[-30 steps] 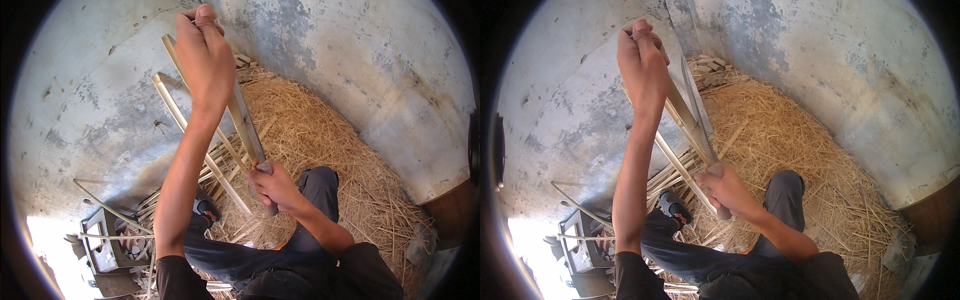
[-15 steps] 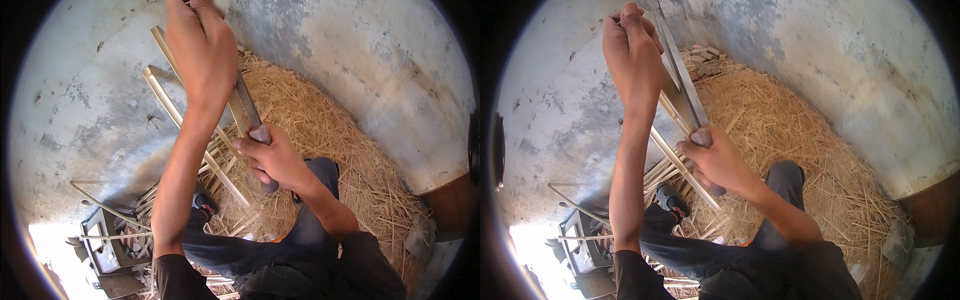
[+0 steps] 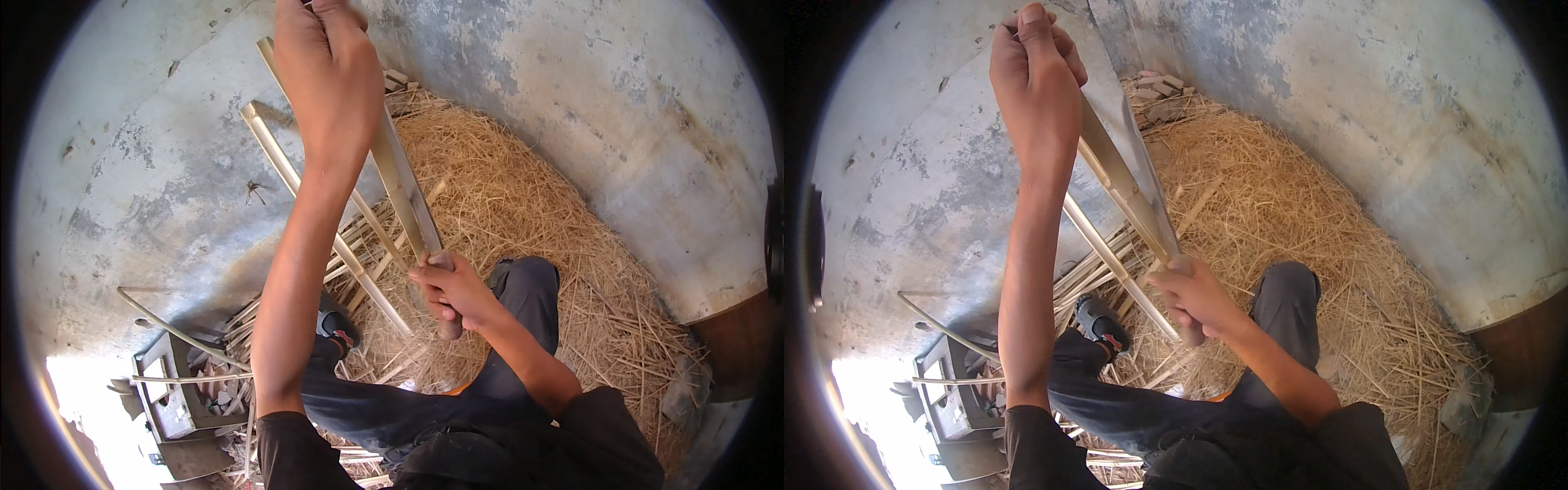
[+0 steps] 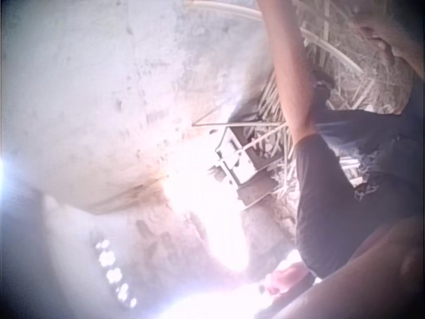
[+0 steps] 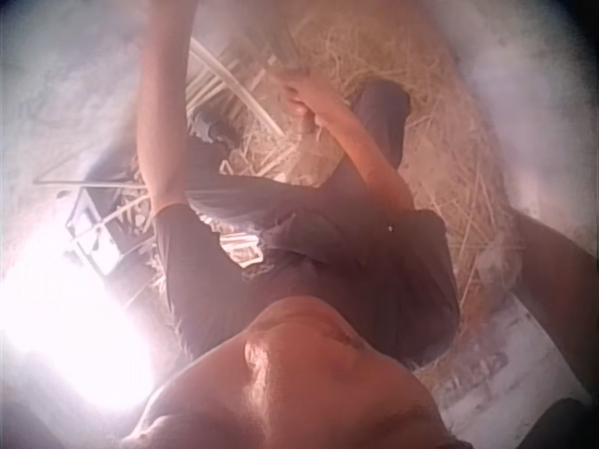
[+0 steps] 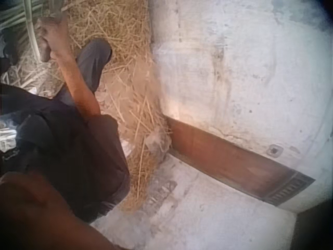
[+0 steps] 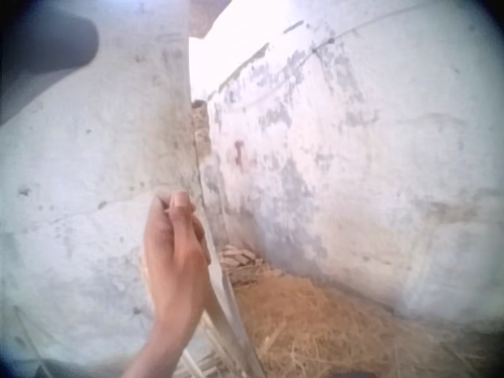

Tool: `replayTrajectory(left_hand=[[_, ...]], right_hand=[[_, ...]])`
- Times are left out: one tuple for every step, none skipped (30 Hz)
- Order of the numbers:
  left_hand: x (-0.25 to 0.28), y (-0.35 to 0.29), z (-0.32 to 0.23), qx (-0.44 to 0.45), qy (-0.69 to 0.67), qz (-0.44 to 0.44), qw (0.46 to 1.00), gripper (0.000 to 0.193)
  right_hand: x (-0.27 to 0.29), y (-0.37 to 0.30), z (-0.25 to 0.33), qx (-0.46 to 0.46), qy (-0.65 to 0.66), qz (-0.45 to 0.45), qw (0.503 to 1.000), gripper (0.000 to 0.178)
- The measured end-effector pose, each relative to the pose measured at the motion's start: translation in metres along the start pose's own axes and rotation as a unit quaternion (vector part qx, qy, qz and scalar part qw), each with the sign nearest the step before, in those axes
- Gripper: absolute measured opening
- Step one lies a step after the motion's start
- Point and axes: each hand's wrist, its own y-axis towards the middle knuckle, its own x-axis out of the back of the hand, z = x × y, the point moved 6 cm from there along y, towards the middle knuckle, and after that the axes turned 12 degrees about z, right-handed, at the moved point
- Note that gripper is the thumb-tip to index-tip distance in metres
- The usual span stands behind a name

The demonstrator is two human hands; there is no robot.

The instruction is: The person sits on a straw-covered floor and uses a large knife to split long bamboo poles into thin strips. They hold the bamboo vertically and strike it with the knife to separate the sections, occasionally using a blue utility knife to refine the edges.

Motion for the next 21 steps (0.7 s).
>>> replayTrajectory(left_hand=[[0.001,0.001,0.003,0.001,0.001,-0.001,1.0,0.031],[0.002,0.001,0.005,0.002,0.002,-0.002,1.0,0.031],[0.002,0.003,0.006,-0.001,-0.004,0.003,1.0,0.031],[0.002,0.004,0.008,-0.004,-0.01,0.009,1.0,0.031],[0.002,0.005,0.008,-0.006,-0.016,0.015,1.0,0.031],[0.002,0.004,0.009,0.003,-0.009,0.007,1.0,0.031],[0.002,0.004,0.008,0.011,-0.001,0.0,1.0,0.032],[0.002,0.004,0.007,0.02,0.007,-0.008,1.0,0.032],[0.001,0.003,0.004,0.019,0.011,-0.005,1.0,0.032],[0.002,0.001,0.0,0.018,0.015,-0.002,1.0,0.032],[0.002,0.0,-0.001,0.017,0.019,0.001,1.0,0.032],[0.002,0.001,0.0,0.012,0.016,-0.003,1.0,0.033],[0.002,0.001,0.001,0.008,0.013,-0.007,1.0,0.033],[0.001,0.001,0.003,0.003,0.01,-0.01,1.0,0.033],[0.005,0.004,0.007,0.002,0.007,-0.013,1.0,0.033],[0.01,0.008,0.014,0.002,0.004,-0.016,1.0,0.034],[0.013,0.01,0.018,0.001,0.0,-0.018,1.0,0.034],[0.012,0.01,0.017,0.016,-0.003,-0.015,1.0,0.034],[0.01,0.008,0.014,0.031,-0.006,-0.011,0.999,0.034],[0.008,0.007,0.014,0.045,-0.009,-0.007,0.999,0.034],[0.007,0.009,0.016,0.036,-0.044,0.018,0.998,0.034]], right_hand=[[-0.01,-0.002,0.009,0.01,-0.001,0.01,1.0,0.023],[-0.018,-0.003,0.018,0.02,-0.002,0.021,1.0,0.022],[-0.024,-0.003,0.025,0.032,-0.002,0.03,0.999,0.021],[-0.027,-0.001,0.029,0.043,-0.002,0.034,0.999,0.02],[-0.03,0.001,0.033,0.054,-0.003,0.038,0.998,0.019],[-0.032,0.002,0.036,0.064,-0.003,0.044,0.997,0.018],[-0.034,0.004,0.039,0.063,0.004,0.047,0.997,0.018],[-0.036,0.005,0.041,0.062,0.011,0.05,0.997,0.017],[-0.037,0.006,0.042,0.062,0.018,0.052,0.997,0.017],[-0.036,0.006,0.041,0.06,0.015,0.048,0.997,0.016],[-0.036,0.006,0.038,0.058,0.013,0.044,0.997,0.015],[-0.034,0.006,0.034,0.058,0.011,0.04,0.997,0.014],[-0.029,0.008,0.024,0.045,0.024,0.032,0.998,0.014],[-0.023,0.011,0.011,0.032,0.038,0.023,0.999,0.014],[-0.021,0.013,0.004,0.018,0.05,0.017,0.998,0.014],[-0.019,0.012,0.003,0.013,0.054,0.02,0.998,0.014],[-0.019,0.01,0.004,0.009,0.058,0.024,0.998,0.015],[-0.018,0.008,0.005,0.004,0.062,0.026,0.998,0.015],[-0.02,0.007,0.012,0.026,0.052,0.036,0.998,0.016],[-0.023,0.004,0.02,0.047,0.042,0.046,0.997,0.016],[-0.028,0.001,0.03,0.068,0.031,0.059,0.995,0.017]])
